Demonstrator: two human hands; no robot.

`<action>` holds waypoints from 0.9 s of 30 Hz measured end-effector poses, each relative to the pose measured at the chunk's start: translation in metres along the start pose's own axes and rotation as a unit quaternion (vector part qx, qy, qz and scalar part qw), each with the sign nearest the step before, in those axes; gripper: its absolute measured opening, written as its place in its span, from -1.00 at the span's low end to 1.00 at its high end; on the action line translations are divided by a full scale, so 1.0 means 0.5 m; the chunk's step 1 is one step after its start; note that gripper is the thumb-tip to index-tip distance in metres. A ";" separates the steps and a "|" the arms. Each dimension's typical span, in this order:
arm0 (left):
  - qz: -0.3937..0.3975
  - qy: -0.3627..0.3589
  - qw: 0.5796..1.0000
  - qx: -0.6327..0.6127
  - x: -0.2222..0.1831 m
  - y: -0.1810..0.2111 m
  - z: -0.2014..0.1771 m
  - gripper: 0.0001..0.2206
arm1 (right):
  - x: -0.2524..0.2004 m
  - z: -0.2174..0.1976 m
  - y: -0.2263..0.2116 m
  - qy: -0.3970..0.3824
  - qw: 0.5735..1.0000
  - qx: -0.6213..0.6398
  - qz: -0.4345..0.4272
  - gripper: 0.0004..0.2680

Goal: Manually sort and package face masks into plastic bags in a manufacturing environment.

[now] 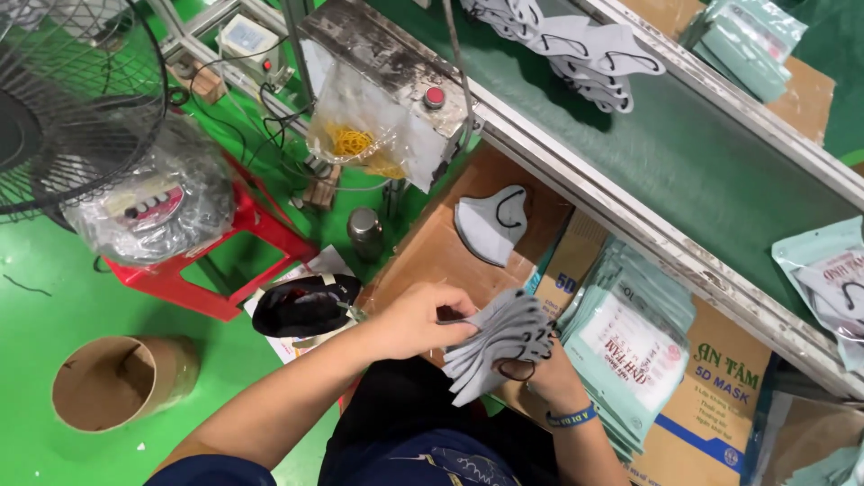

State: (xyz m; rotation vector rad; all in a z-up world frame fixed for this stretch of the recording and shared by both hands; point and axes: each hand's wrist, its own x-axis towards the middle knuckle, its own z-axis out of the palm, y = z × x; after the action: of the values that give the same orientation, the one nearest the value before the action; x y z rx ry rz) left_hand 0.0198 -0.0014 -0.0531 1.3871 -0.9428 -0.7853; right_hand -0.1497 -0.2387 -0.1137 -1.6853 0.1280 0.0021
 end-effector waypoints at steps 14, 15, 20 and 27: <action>-0.052 0.143 0.988 -0.002 -0.019 0.054 -0.059 -0.82 | -0.103 -0.113 0.044 -0.003 0.815 -0.533 -0.228 -0.67; -0.072 0.130 0.989 0.018 -0.017 0.045 -0.062 -0.80 | -0.086 -0.095 -0.007 0.031 0.988 -0.151 -0.015 -0.66; -0.053 0.043 0.996 -0.051 -0.006 0.045 -0.020 -0.81 | -0.054 0.051 -0.228 -0.004 0.980 0.156 0.121 -0.54; -0.097 0.100 0.974 -0.181 -0.014 -0.001 -0.026 -0.84 | -0.059 0.058 -0.194 -0.062 0.971 -0.199 -0.116 -0.70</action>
State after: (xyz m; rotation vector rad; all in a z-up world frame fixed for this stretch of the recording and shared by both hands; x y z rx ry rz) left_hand 0.0286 0.0105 -0.0537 1.2186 -0.4825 -0.8959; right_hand -0.1685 -0.1965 -0.0187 -2.0879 -0.1760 -0.0459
